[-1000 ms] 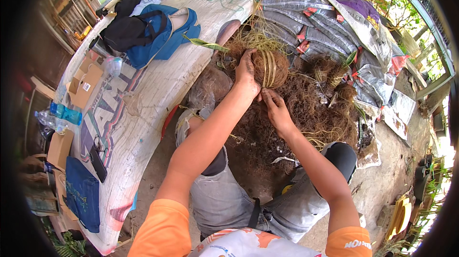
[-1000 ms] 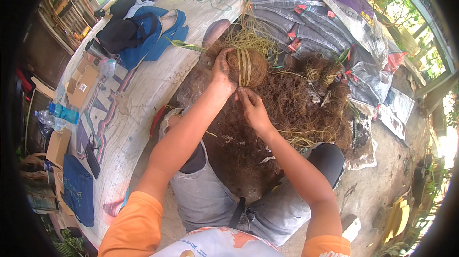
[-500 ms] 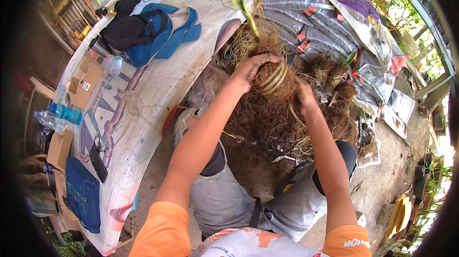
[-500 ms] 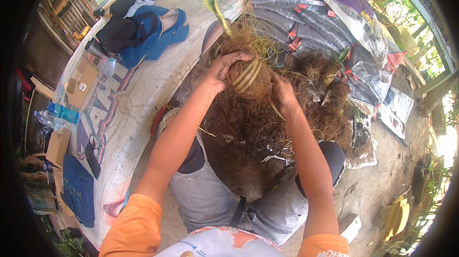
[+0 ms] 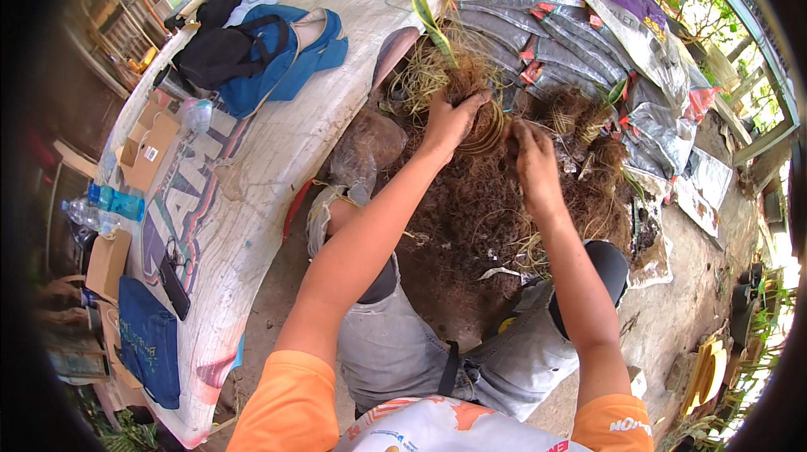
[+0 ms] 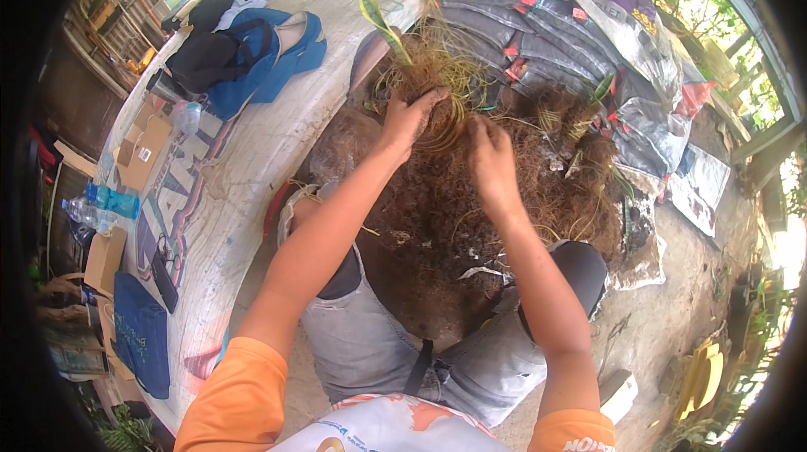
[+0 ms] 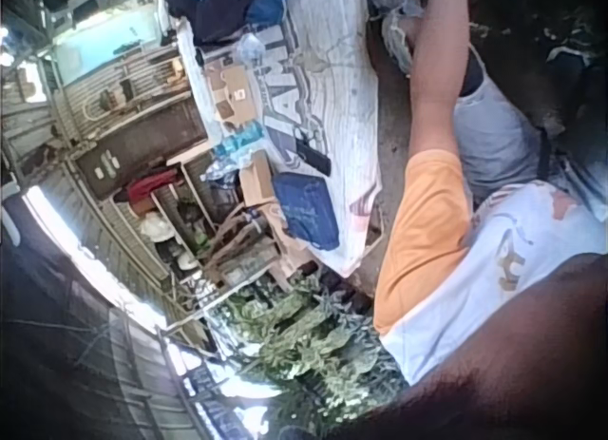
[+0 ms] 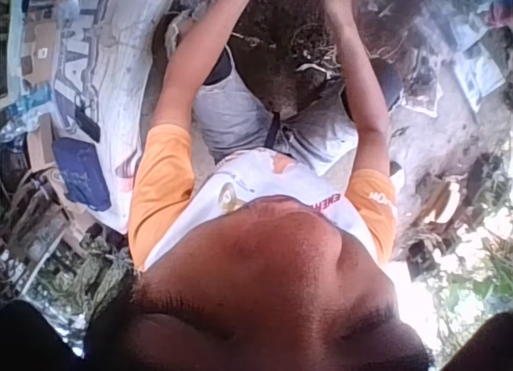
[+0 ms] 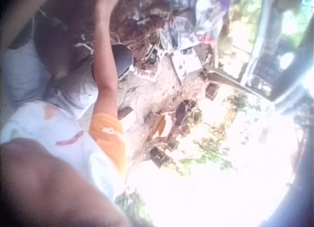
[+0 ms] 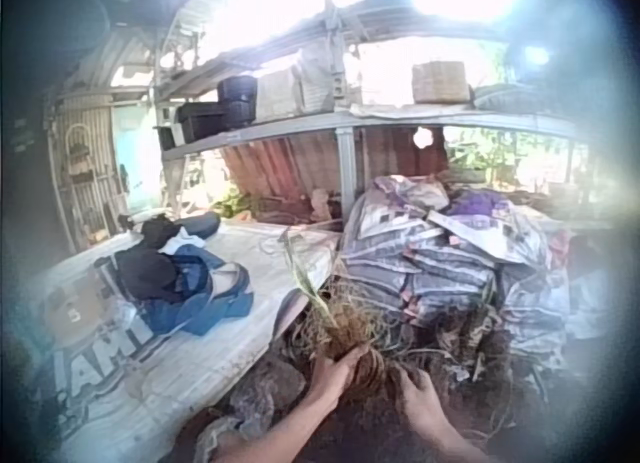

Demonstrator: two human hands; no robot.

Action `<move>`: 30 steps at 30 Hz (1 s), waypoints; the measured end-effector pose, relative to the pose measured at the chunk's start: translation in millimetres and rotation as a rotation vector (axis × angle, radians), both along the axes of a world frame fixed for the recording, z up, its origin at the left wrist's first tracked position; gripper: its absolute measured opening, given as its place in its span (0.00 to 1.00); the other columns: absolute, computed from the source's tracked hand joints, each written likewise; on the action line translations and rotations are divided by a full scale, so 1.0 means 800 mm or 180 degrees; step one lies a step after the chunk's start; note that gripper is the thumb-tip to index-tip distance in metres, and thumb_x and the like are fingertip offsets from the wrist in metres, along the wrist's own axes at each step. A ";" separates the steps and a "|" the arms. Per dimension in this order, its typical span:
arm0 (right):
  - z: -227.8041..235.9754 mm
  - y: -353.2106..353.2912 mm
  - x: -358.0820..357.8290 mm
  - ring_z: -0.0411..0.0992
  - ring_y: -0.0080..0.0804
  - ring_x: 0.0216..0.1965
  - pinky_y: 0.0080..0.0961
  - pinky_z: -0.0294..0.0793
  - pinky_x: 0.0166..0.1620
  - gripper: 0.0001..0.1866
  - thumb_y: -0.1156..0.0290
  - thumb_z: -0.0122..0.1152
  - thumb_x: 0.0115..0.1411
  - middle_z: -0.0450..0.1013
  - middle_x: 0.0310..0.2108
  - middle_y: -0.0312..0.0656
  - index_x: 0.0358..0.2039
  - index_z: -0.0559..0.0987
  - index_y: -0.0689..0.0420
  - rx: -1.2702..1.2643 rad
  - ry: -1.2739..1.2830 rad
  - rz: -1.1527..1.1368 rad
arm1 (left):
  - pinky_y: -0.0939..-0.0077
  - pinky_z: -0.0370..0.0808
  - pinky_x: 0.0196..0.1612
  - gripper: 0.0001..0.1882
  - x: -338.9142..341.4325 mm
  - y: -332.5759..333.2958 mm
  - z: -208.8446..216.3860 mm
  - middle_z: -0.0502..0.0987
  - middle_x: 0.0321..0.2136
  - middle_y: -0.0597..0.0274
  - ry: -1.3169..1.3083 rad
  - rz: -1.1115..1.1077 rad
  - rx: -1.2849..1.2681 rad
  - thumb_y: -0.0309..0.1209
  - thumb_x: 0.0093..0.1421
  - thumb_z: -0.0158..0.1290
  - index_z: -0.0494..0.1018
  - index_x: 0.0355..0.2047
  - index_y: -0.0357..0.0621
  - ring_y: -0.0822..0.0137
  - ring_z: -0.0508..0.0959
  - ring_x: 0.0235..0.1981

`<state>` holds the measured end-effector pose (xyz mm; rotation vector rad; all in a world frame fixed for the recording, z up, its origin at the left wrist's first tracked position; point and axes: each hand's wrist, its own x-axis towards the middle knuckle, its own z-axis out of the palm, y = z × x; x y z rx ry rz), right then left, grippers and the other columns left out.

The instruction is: The person sits on the ground and uses their hands to wrap a plant's root ball with a yellow string, then packs soil around the roots. They repeat this process with several small plants, handling each one individually.

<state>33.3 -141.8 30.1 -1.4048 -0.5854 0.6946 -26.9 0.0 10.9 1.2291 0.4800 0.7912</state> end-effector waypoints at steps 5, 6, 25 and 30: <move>-0.005 0.004 -0.031 0.52 0.13 0.14 0.14 0.50 0.17 0.11 0.63 0.42 0.66 0.58 0.16 0.25 0.32 0.72 0.54 0.0350 0.0677 0.0410 | 0.83 0.69 0.21 0.14 0.009 -0.024 0.000 0.71 0.22 0.69 0.0105 -0.0068 -0.0901 0.34 0.56 0.57 0.70 0.39 0.39 0.77 0.71 0.19; 0.006 0.005 -0.037 0.52 0.13 0.14 0.14 0.51 0.18 0.11 0.63 0.42 0.66 0.59 0.17 0.25 0.32 0.72 0.52 0.0369 0.1168 0.0464 | 0.84 0.63 0.10 0.15 0.012 -0.020 0.001 0.64 0.14 0.73 0.0077 -0.0206 -0.0931 0.42 0.56 0.56 0.69 0.32 0.44 0.78 0.65 0.09; -0.083 0.015 -0.015 0.54 0.16 0.16 0.20 0.53 0.23 0.16 0.54 0.58 0.58 0.56 0.14 0.23 0.20 0.66 0.46 0.0342 0.2824 0.0895 | 0.70 0.72 0.43 0.25 0.013 -0.025 0.014 0.72 0.43 0.61 -0.0102 -0.0695 -0.1667 0.49 0.59 0.49 0.67 0.49 0.44 0.66 0.73 0.43; -0.130 0.018 0.033 0.58 0.21 0.20 0.24 0.57 0.27 0.08 0.63 0.51 0.62 0.61 0.19 0.28 0.27 0.70 0.49 0.0386 0.2590 0.0731 | 0.69 0.68 0.51 0.26 0.003 -0.008 0.025 0.69 0.50 0.60 -0.0492 -0.0778 -0.1397 0.45 0.59 0.49 0.65 0.54 0.43 0.68 0.70 0.49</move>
